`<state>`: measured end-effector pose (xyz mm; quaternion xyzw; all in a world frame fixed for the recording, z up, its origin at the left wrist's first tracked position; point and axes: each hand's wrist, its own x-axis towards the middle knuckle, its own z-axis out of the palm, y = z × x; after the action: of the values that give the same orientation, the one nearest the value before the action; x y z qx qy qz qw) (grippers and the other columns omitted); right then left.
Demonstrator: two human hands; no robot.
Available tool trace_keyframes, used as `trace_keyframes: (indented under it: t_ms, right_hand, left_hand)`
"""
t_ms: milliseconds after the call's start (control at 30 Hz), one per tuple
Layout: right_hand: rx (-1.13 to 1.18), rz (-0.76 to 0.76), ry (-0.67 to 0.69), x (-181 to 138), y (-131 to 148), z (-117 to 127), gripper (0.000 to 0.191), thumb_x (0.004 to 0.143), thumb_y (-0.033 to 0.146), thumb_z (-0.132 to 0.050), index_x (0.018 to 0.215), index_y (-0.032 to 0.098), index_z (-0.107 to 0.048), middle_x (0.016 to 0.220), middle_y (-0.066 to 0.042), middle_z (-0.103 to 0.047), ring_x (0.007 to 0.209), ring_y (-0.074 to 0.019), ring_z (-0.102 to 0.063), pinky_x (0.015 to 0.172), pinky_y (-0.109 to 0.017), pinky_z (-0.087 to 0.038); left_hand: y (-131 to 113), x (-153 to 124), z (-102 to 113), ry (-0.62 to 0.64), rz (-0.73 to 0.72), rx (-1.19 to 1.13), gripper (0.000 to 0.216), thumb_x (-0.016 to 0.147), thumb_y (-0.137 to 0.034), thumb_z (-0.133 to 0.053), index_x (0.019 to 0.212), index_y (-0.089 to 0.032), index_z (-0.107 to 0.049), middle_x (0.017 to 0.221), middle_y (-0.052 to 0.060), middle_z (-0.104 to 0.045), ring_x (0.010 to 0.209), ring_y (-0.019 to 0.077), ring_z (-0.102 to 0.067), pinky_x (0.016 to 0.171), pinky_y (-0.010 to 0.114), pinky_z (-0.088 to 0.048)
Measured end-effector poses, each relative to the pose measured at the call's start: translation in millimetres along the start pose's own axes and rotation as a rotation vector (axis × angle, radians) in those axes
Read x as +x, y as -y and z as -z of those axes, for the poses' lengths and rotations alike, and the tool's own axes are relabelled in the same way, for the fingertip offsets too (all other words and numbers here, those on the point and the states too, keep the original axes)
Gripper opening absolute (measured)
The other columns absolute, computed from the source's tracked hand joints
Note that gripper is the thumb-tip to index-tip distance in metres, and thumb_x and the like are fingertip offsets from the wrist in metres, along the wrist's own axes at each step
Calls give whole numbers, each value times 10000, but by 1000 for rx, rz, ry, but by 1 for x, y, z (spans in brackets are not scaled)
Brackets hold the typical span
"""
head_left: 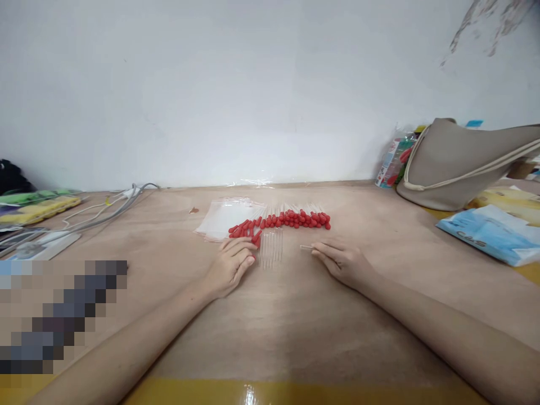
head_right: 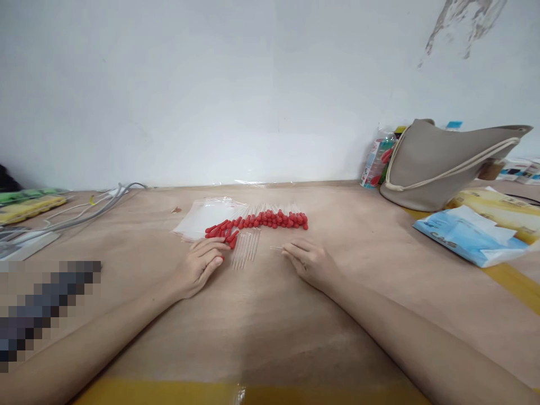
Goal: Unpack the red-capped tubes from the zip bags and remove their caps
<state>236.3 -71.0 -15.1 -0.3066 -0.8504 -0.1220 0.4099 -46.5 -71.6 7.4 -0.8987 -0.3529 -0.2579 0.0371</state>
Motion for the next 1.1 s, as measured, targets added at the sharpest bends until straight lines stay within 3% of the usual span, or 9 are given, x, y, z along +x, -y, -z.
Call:
trace_keyframes:
  t_ms: [133,267,400,567,800,933,1100]
  right_hand:
    - [-125,-114,58,1,-4,-5,221,858,241,-470,998,196,-635,651,-30,-582,626,-149,-522,616,-300,-415]
    - [-115,-195,122,3,-3,-14,312,858,174,-398,1136,159,-539,839,-76,-614,790,-183,-543,722,-328,-404]
    - [-52,-267,117,10,-3,-20,201,809,147,-418,969,147,-539,841,-65,-625,770,-178,-550,732,-319,-385]
    - [-67,-311,78,22,-5,-34,105,745,123,-446,793,169,-527,715,-21,-614,680,-160,-550,668,-303,-334]
    - [25,-306,49,26,-8,-44,132,756,146,-455,813,162,-573,706,-28,-609,650,-141,-536,650,-276,-339]
    - [37,-221,98,29,0,-38,161,814,235,-460,818,173,-608,695,-32,-604,677,-149,-530,689,-297,-327]
    - [24,-144,212,34,6,-31,273,826,405,-487,923,197,-635,828,-62,-634,793,-182,-534,756,-339,-313]
  left_hand:
    - [14,1,0,-185,119,-23,226,897,-261,-378,883,-170,-584,795,45,-513,770,149,-498,718,288,-443]
    - [34,11,3,-361,348,23,258,874,-232,-398,1033,-153,-585,842,62,-468,847,173,-479,764,312,-445]
    - [56,15,5,-363,526,-26,305,829,-252,-453,1103,-160,-550,839,45,-458,793,159,-510,731,302,-460]
    - [67,15,-5,-352,585,-170,307,777,-349,-532,1030,-178,-497,743,-6,-515,618,122,-509,588,254,-436]
    - [65,16,-1,-356,622,3,341,765,-463,-520,962,-187,-558,849,26,-596,771,176,-527,715,301,-425]
    - [67,27,14,-216,664,148,298,745,-476,-521,785,-208,-644,850,54,-596,913,243,-523,827,368,-394]
    - [77,61,28,130,872,181,306,720,-479,-542,856,-237,-669,958,65,-638,960,250,-547,817,336,-401]
